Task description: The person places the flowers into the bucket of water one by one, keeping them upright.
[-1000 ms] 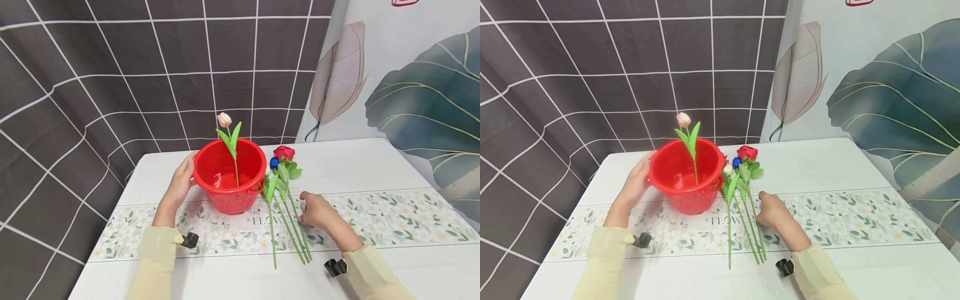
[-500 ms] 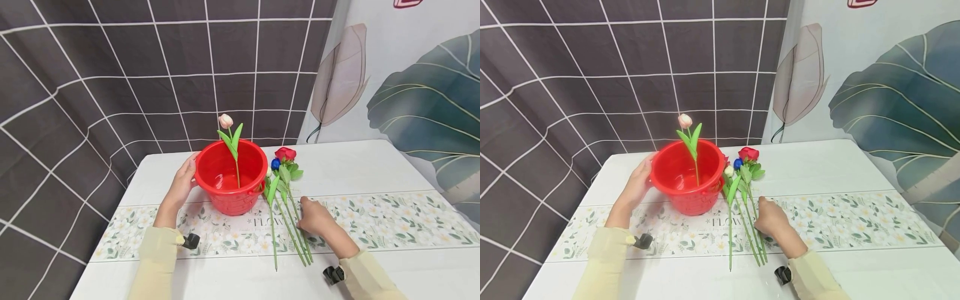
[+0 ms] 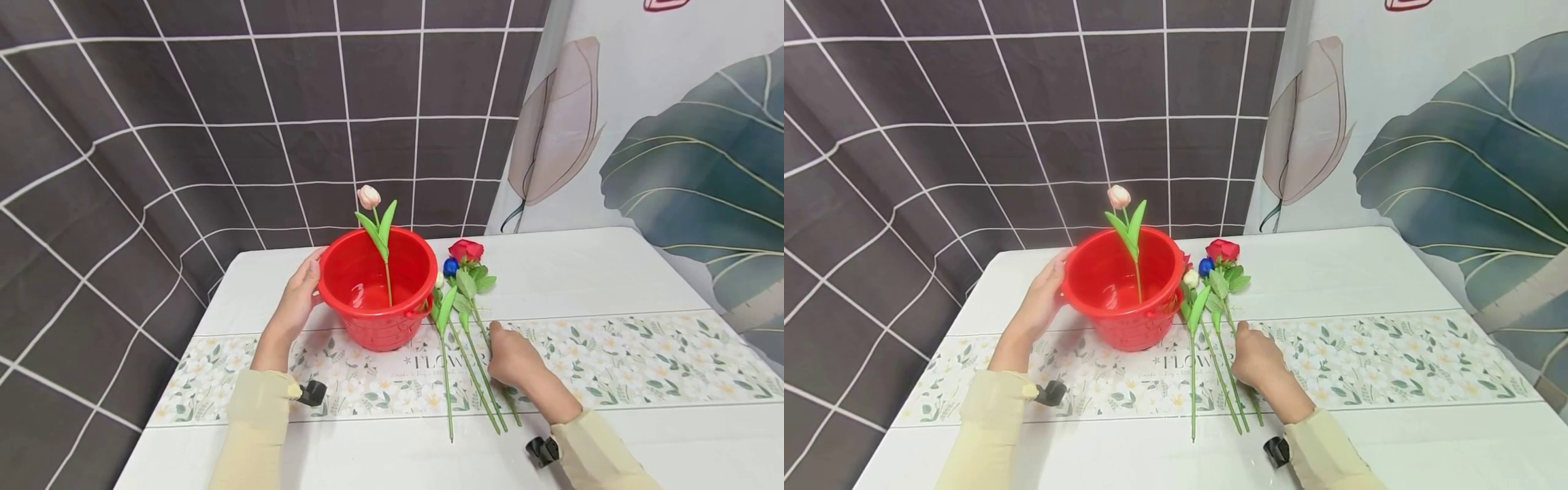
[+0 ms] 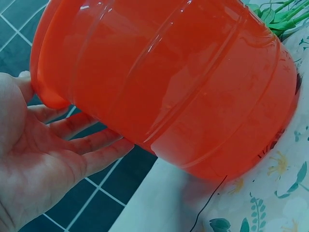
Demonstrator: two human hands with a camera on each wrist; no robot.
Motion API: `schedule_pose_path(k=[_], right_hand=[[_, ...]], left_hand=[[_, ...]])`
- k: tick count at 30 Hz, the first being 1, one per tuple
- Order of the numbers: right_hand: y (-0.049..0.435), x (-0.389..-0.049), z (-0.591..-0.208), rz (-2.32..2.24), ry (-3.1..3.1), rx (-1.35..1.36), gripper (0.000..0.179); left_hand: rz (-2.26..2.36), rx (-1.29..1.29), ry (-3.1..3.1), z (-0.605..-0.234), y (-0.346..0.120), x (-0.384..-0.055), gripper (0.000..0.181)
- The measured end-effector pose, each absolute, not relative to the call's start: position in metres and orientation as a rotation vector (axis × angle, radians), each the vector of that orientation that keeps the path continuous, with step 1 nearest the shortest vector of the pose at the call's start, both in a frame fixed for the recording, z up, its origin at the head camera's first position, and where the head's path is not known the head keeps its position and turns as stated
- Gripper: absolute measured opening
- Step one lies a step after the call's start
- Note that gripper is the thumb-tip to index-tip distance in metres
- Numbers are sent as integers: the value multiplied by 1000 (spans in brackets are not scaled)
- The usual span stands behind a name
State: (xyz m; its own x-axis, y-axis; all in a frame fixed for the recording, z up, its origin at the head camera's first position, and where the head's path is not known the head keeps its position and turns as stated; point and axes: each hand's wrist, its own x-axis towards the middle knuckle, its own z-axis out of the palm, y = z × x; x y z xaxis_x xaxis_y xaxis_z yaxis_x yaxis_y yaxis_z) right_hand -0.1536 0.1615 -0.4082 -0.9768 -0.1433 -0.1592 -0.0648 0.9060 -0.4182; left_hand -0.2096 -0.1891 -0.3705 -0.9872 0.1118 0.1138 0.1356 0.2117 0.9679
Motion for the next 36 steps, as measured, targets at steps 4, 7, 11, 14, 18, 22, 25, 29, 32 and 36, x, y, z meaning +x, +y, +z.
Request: schedule_pose_path(k=[4, 7, 11, 14, 18, 22, 25, 29, 32, 36], right_hand=[[161, -153, -409, -620, 2886, -143, 74], [161, -153, -408, -613, 2883, -133, 68], [162, -153, -406, -608, 2884, -102, 53], [162, -154, -404, -615, 2883, -85, 42], [165, -154, -402, -640, 2879, -88, 33], [168, -155, -403, -674, 2857, -99, 38], [170, -156, -404, -710, 2824, -99, 46], [173, -157, -404, -782, 2782, -83, 50], [175, -157, -405, -842, 2771, -77, 49], [176, -156, -405, -925, 2763, -80, 45]], left_hand=[[-1945, -243, -2431, -371, -190, -210, 52], [-1946, -244, -2432, -371, -190, -210, 52], [-1943, -250, -2435, -371, -191, -211, 52], [-1944, -254, -2433, -371, -191, -211, 52], [-1947, -247, -2434, -369, -191, -210, 52], [-1953, -236, -2437, -370, -190, -209, 52], [-1954, -240, -2435, -370, -190, -209, 52], [-1956, -245, -2430, -370, -190, -209, 52], [-1958, -244, -2426, -370, -190, -209, 52], [-1964, -243, -2423, -369, -189, -209, 52]])
